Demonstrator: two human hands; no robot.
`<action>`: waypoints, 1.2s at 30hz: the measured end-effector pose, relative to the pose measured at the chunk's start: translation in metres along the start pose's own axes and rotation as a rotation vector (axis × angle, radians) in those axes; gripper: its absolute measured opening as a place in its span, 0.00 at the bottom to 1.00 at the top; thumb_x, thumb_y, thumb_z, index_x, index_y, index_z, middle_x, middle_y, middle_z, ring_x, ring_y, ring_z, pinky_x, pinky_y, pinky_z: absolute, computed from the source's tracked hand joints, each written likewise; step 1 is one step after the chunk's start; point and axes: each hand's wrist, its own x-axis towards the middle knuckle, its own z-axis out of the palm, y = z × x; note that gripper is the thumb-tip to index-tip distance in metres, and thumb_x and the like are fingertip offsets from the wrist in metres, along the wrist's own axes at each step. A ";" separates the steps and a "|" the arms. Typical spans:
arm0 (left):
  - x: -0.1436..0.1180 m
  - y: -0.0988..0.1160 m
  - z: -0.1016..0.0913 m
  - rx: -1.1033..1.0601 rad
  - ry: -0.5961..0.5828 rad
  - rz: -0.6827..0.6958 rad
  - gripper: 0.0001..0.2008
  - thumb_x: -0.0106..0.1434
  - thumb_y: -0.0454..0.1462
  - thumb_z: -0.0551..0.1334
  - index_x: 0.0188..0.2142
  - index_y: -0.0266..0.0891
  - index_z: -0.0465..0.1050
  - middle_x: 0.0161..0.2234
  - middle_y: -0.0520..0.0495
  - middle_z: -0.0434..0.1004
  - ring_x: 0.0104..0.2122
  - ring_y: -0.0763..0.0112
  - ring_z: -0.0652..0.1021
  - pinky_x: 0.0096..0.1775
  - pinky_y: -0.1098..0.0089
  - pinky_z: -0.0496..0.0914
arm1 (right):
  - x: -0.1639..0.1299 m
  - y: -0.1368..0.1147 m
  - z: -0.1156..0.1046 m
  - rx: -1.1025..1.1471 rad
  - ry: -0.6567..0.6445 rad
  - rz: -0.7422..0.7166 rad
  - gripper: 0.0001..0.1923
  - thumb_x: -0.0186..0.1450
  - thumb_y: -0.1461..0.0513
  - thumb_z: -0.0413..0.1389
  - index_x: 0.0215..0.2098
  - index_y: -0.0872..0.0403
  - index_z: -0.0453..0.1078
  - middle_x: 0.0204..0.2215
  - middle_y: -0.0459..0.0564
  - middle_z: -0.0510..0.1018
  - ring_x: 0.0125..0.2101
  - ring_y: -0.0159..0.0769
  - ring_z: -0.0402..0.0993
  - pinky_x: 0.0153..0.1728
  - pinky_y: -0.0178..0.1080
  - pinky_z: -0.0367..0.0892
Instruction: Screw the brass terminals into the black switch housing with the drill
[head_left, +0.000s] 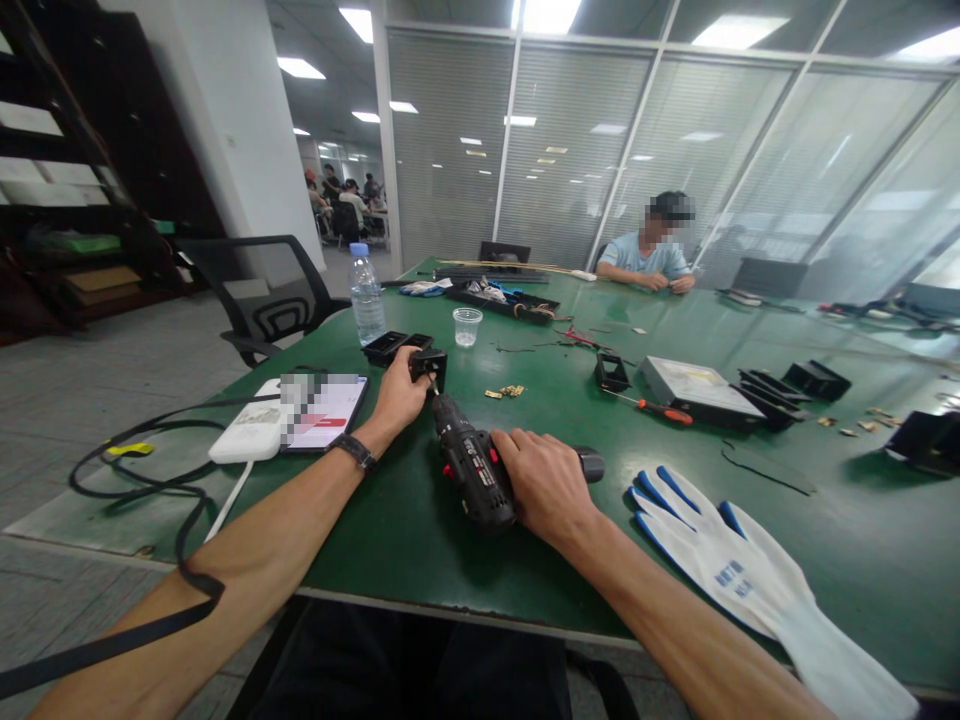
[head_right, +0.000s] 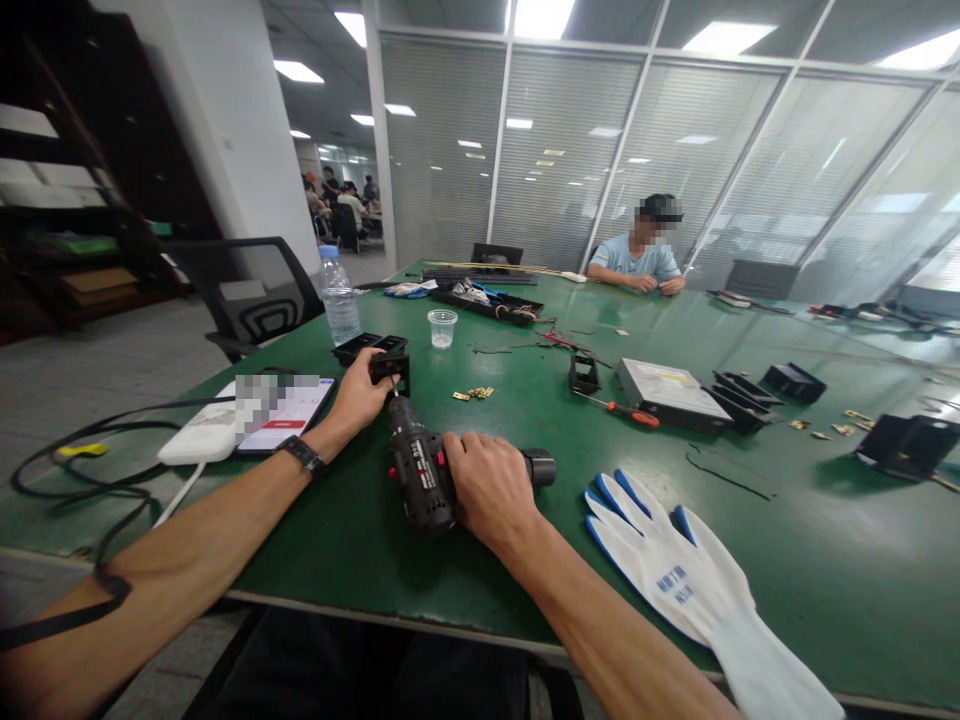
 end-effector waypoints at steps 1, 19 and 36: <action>0.000 0.000 0.000 0.004 0.003 0.003 0.18 0.56 0.35 0.64 0.47 0.42 0.67 0.42 0.46 0.77 0.42 0.62 0.77 0.48 0.61 0.70 | 0.000 0.000 0.000 0.001 0.001 0.000 0.17 0.61 0.64 0.56 0.49 0.52 0.65 0.41 0.53 0.77 0.40 0.42 0.73 0.38 0.41 0.59; 0.002 -0.001 -0.001 0.002 -0.028 0.006 0.19 0.57 0.35 0.64 0.49 0.41 0.68 0.44 0.44 0.78 0.43 0.61 0.78 0.49 0.60 0.70 | -0.001 0.001 0.000 -0.005 0.022 -0.005 0.17 0.60 0.65 0.55 0.48 0.52 0.65 0.40 0.52 0.77 0.38 0.42 0.73 0.36 0.42 0.58; -0.001 0.003 -0.005 0.106 -0.004 0.067 0.19 0.58 0.35 0.63 0.50 0.43 0.67 0.44 0.45 0.78 0.43 0.60 0.78 0.47 0.61 0.70 | 0.000 0.001 0.003 -0.003 0.050 -0.018 0.16 0.60 0.65 0.54 0.48 0.52 0.64 0.40 0.51 0.77 0.38 0.42 0.72 0.36 0.42 0.56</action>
